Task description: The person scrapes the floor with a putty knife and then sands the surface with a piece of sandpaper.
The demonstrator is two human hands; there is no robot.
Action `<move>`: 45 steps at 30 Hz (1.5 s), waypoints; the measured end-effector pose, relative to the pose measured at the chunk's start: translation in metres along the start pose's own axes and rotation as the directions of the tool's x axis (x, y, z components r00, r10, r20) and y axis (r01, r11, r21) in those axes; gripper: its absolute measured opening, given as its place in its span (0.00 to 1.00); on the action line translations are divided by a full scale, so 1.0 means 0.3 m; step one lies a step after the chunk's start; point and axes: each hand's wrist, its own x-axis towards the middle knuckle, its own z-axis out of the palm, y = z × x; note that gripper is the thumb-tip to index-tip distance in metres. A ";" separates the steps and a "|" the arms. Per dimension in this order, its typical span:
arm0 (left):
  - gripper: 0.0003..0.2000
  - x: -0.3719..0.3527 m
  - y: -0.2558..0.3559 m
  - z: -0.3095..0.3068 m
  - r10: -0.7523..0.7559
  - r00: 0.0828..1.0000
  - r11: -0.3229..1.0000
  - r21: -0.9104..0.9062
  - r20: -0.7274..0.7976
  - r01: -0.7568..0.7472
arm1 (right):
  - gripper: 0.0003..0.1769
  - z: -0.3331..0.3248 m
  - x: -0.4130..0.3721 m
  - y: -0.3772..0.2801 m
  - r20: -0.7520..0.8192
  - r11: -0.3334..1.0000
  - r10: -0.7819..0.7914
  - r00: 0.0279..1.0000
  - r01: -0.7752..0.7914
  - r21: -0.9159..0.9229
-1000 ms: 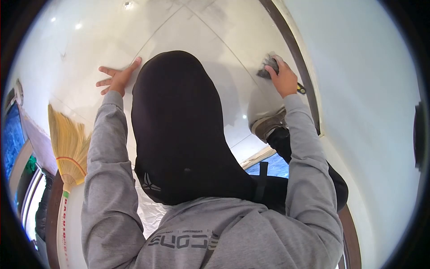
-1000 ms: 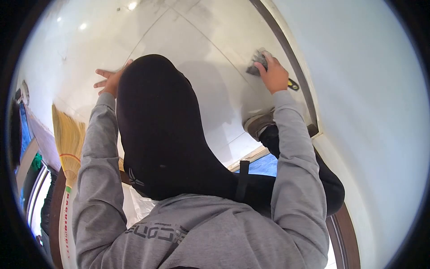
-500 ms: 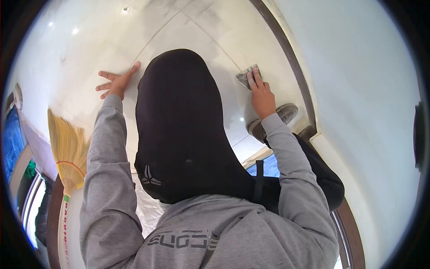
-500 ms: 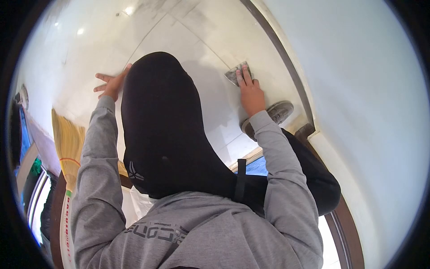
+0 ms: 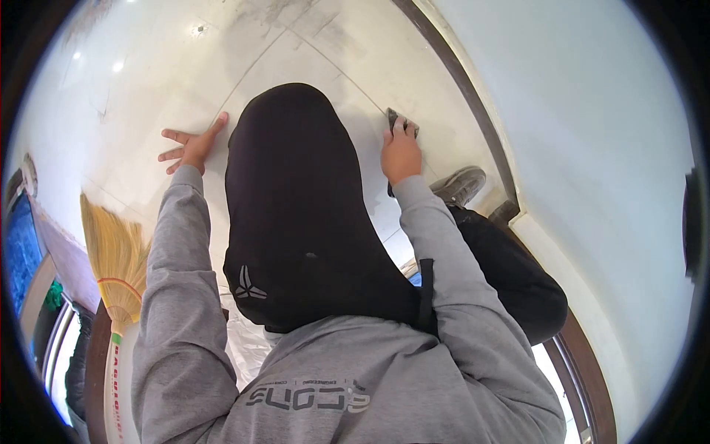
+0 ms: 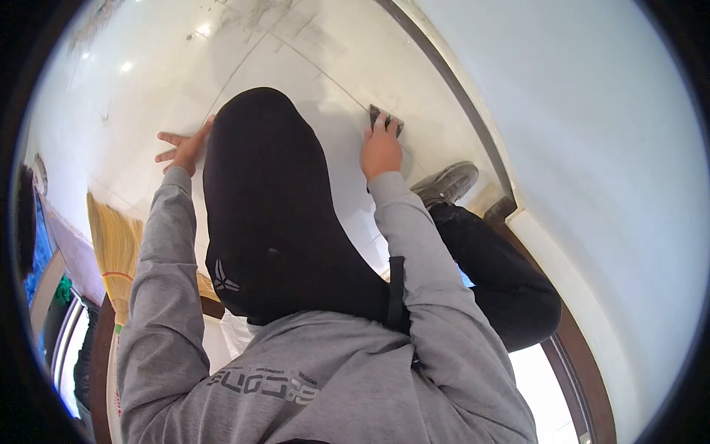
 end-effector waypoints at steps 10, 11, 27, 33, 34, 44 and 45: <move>0.84 0.029 -0.015 0.015 0.001 1.000 1.000 -0.006 -0.001 -0.001 | 0.28 -0.033 0.034 -0.057 0.027 0.996 0.087 0.996 -0.088 0.031; 0.84 0.030 -0.031 0.020 0.007 1.000 1.000 0.001 0.003 -0.007 | 0.28 -0.039 0.026 -0.056 0.034 0.996 0.085 0.996 -0.086 0.030; 0.83 -0.017 -0.001 -0.026 0.008 0.998 1.000 -0.020 0.064 -0.007 | 0.29 -0.063 0.065 -0.091 0.041 0.994 0.107 0.993 -0.108 0.029; 0.84 0.049 -0.025 0.034 -0.015 1.000 1.000 -0.015 0.027 0.016 | 0.29 -0.057 0.080 -0.104 0.066 0.998 0.022 0.998 -0.018 -0.061; 0.84 0.047 -0.020 0.026 -0.005 1.000 1.000 -0.009 0.021 0.006 | 0.29 -0.098 0.115 -0.114 0.137 0.996 0.086 0.987 -0.084 -0.022; 0.84 -0.008 0.011 -0.013 -0.002 0.998 1.000 -0.014 0.064 0.003 | 0.39 -0.162 -0.084 0.074 0.201 0.982 0.070 0.977 -0.104 0.160; 0.84 -0.006 0.014 -0.011 0.000 0.999 1.000 -0.010 0.049 0.000 | 0.37 -0.133 -0.108 0.093 0.196 0.950 0.121 0.973 -0.171 0.262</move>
